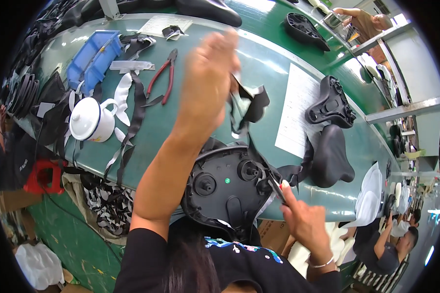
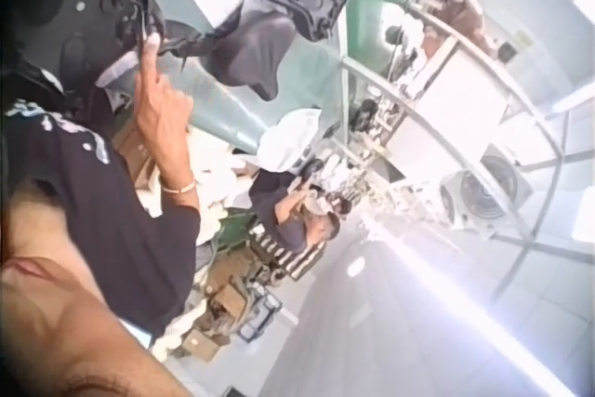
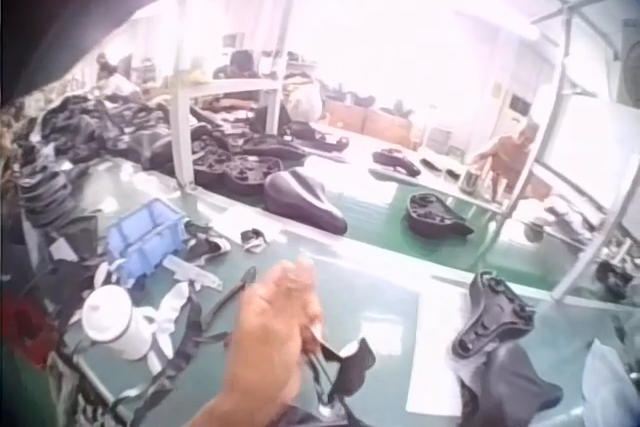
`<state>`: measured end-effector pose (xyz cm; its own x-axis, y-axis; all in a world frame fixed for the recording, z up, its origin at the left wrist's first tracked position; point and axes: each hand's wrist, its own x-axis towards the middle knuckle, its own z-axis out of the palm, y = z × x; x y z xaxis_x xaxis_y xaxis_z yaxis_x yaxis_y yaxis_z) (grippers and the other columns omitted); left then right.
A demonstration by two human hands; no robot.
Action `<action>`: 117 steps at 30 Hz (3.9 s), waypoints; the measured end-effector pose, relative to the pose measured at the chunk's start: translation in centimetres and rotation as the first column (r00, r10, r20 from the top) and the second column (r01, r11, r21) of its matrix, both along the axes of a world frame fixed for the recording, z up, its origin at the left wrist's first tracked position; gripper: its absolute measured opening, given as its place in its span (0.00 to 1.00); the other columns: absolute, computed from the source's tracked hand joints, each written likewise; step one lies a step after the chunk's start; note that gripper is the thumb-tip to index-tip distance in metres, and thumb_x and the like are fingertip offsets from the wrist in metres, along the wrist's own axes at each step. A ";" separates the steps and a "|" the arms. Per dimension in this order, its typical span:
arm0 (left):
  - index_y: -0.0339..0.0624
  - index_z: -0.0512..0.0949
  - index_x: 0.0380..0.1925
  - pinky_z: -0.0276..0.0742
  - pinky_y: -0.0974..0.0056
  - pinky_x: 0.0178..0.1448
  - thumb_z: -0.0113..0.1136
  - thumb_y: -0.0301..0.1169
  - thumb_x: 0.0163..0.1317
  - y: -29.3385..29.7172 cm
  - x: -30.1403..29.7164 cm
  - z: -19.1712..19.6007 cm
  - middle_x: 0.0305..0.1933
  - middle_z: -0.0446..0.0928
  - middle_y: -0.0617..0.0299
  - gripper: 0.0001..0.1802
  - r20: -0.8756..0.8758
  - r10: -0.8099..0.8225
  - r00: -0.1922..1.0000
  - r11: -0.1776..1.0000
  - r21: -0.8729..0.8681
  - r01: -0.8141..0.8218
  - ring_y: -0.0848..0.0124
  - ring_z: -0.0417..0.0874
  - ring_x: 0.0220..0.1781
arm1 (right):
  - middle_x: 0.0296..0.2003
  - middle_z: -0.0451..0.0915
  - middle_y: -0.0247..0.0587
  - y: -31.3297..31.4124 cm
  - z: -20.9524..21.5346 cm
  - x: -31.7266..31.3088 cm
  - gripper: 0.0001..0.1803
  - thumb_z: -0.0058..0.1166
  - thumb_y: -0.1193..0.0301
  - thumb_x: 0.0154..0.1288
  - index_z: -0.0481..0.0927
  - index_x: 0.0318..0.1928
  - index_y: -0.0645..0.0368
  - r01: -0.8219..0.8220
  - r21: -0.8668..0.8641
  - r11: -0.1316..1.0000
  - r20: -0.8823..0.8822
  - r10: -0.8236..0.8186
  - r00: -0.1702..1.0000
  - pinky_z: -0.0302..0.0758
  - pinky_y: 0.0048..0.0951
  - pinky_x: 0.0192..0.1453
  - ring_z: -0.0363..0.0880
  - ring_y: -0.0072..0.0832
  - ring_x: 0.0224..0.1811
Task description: The recorder is trimming excess material and finishing the assembly of bicycle seats on a factory production line.
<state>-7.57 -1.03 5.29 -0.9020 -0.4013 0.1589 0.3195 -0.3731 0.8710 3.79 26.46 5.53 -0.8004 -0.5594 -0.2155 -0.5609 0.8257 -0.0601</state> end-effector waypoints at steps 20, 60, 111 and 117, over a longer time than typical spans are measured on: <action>0.38 0.80 0.41 0.74 0.62 0.52 0.60 0.50 0.58 -3.1 4.6 -8.2 0.40 0.82 0.53 0.24 0.605 -0.371 0.705 0.384 -0.591 0.709 0.60 0.82 0.44 | 0.41 0.79 0.42 -0.8 -5.8 -0.6 0.19 0.50 0.73 0.67 0.64 0.55 0.64 0.659 -0.730 0.182 0.639 -0.162 0.752 0.76 0.20 0.30 0.82 0.25 0.35; 0.36 0.78 0.27 0.67 0.68 0.26 0.57 0.35 0.65 -1.7 -4.8 -11.9 0.19 0.72 0.60 0.13 0.270 -0.024 0.963 0.840 -0.517 0.166 0.74 0.70 0.19 | 0.28 0.75 0.38 -13.8 -11.5 -49.8 0.19 0.58 0.68 0.57 0.69 0.47 0.58 0.547 -0.769 -0.330 0.611 -0.128 0.781 0.81 0.30 0.25 0.80 0.30 0.23; 0.31 0.66 0.51 0.69 0.64 0.53 0.66 0.36 0.52 -4.6 12.0 -9.4 0.44 0.73 0.55 0.31 0.362 0.432 0.826 0.808 -0.562 -0.176 0.67 0.73 0.46 | 0.31 0.73 0.29 -3.1 -5.1 -9.2 0.21 0.55 0.80 0.56 0.72 0.52 0.61 0.507 -0.859 0.072 0.497 -0.127 0.859 0.68 0.16 0.28 0.69 0.13 0.25; 0.47 0.75 0.43 0.64 0.57 0.50 0.68 0.38 0.46 1.6 7.4 -3.2 0.39 0.74 0.61 0.23 0.126 -0.117 0.985 0.056 -0.989 0.133 0.61 0.73 0.47 | 0.35 0.75 0.33 -6.4 -3.1 -7.2 0.28 0.58 0.82 0.54 0.68 0.57 0.63 0.287 -0.883 0.371 0.361 0.148 0.921 0.70 0.16 0.29 0.71 0.14 0.26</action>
<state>-0.19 0.59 2.12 -0.9248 0.2408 0.2945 0.3597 0.8055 0.4709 -3.42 20.03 2.47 -0.8403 -0.5235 0.1406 -0.2638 0.1683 -0.9498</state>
